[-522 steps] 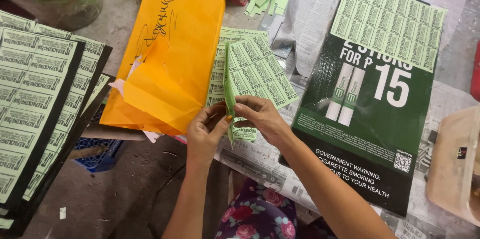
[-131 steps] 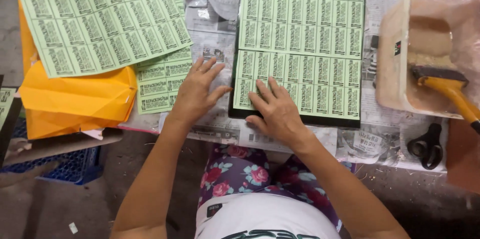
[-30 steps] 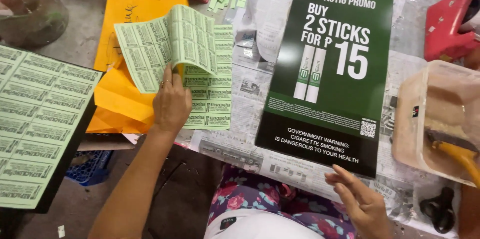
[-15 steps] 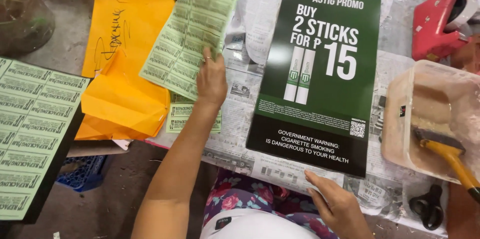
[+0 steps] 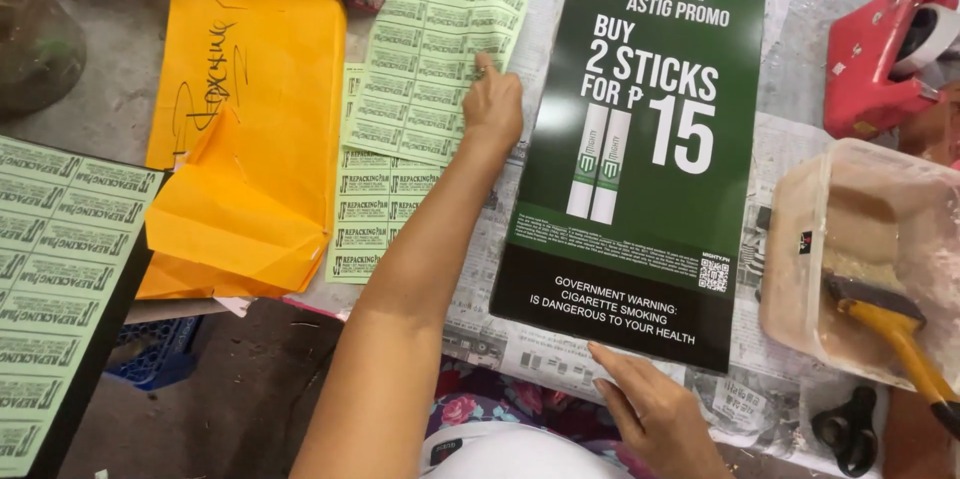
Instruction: Applying glue to a promotional board and sticking sheets of labels onto it
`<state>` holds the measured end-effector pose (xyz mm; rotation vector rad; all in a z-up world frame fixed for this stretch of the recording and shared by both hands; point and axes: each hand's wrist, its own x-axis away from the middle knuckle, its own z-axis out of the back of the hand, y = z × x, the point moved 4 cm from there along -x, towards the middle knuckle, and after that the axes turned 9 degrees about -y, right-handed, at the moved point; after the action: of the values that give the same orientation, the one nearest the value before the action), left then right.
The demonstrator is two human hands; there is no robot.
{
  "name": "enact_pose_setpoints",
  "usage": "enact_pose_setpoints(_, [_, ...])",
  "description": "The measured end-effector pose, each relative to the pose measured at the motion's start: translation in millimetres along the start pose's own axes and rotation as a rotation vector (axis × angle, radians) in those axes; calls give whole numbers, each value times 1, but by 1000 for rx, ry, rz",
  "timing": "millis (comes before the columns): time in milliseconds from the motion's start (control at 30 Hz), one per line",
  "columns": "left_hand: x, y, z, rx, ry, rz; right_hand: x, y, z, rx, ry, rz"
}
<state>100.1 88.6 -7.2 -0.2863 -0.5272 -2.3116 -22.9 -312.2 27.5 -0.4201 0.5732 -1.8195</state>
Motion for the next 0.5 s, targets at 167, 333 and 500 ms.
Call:
enact_pose_setpoints(167, [-26,0,-9,8,46,-84,-10,1,9,-15,3,1])
enact_pose_setpoints(333, [-21,-13,8,-108,-51,-161,-20,-3,14,1,-6,35])
enact_pose_setpoints(500, [56,-33,19,228,55,-322,-22,-8,5,-10,-1,106])
